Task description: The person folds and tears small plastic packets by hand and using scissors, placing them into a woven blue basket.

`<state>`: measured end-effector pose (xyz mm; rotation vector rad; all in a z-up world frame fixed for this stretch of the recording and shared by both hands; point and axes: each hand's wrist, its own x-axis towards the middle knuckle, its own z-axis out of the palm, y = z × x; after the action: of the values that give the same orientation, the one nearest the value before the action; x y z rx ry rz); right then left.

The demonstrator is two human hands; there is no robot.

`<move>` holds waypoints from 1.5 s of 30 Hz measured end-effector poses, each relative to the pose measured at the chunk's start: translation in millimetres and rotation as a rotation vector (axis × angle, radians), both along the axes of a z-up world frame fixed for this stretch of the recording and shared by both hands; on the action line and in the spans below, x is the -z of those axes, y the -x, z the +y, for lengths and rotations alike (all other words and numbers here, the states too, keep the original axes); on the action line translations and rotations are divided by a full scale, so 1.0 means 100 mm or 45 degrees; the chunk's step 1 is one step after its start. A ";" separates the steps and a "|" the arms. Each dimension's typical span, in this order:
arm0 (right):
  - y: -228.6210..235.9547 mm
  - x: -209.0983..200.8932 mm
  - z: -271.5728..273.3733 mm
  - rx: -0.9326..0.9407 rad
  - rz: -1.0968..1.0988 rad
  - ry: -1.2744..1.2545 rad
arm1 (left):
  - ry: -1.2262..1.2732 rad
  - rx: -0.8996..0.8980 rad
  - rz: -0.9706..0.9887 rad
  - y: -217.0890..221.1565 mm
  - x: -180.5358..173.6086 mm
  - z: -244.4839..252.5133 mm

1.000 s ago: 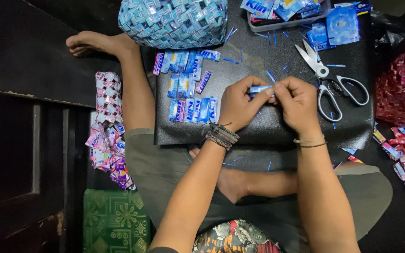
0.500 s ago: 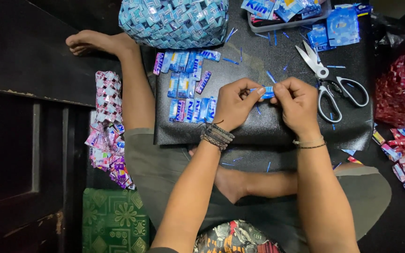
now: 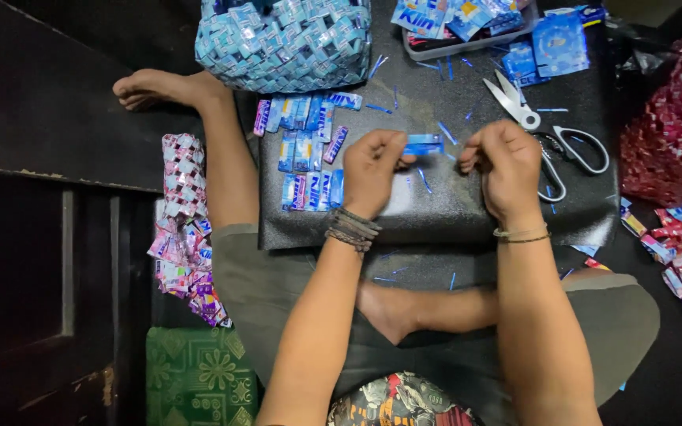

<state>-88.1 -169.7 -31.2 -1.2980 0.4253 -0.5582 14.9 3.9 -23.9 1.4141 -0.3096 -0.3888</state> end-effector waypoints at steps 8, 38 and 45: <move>-0.07 0.01 0.06 -0.205 0.138 0.476 | -0.087 -0.002 -0.181 0.14 -0.06 -0.08; -0.06 0.11 -0.11 -0.341 0.128 0.251 | -0.197 -0.100 -0.366 0.22 -0.11 -0.11; -0.15 0.15 -0.13 -0.350 0.106 0.199 | -0.280 -0.011 -0.327 0.12 0.00 -0.13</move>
<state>-72.9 -182.8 -46.4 -1.5048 0.2686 -0.3117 3.2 -9.4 -24.4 1.6846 -0.4803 -0.2382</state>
